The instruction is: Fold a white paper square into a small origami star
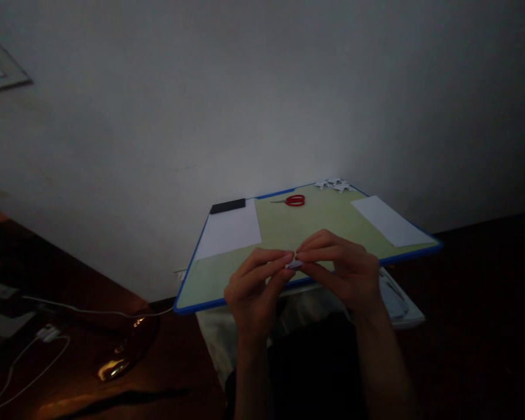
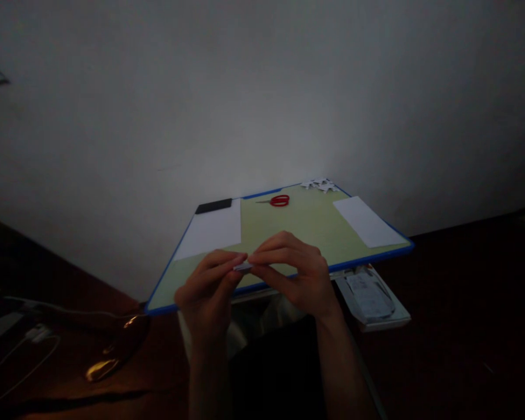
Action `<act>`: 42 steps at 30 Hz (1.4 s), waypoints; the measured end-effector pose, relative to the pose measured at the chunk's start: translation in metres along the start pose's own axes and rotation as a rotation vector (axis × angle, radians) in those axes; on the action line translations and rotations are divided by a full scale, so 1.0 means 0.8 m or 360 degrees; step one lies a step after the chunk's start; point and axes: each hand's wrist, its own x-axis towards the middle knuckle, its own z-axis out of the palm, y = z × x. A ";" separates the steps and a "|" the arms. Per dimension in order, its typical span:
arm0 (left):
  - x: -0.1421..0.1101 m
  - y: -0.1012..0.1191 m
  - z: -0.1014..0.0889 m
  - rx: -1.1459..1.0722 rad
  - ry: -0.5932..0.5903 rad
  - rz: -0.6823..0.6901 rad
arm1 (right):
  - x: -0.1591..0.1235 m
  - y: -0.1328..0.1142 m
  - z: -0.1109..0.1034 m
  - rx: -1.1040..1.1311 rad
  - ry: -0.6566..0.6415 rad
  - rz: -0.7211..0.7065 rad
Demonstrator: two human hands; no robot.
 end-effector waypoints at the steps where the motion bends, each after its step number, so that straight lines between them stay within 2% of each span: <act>1: 0.001 0.001 0.000 0.0024 0.0008 0.0010 | 0.000 -0.001 -0.001 -0.0017 -0.0012 -0.0010; 9: 0.003 0.002 0.002 0.0033 0.0021 0.0034 | 0.004 -0.009 0.000 -0.0143 -0.0040 -0.0066; 25: 0.004 0.002 0.008 0.0179 0.0039 0.0018 | 0.004 -0.007 0.004 -0.0175 0.0110 -0.0016; 31: 0.004 0.002 0.010 0.0168 0.0060 0.0105 | 0.003 -0.007 0.006 -0.0141 0.0118 0.0028; 38: 0.000 0.001 0.011 0.0251 0.0235 0.0096 | 0.002 -0.004 0.014 -0.0070 0.0163 0.0226; 42: -0.001 0.000 0.012 0.0277 0.0291 0.0105 | 0.001 -0.001 0.015 -0.0069 0.0152 0.0203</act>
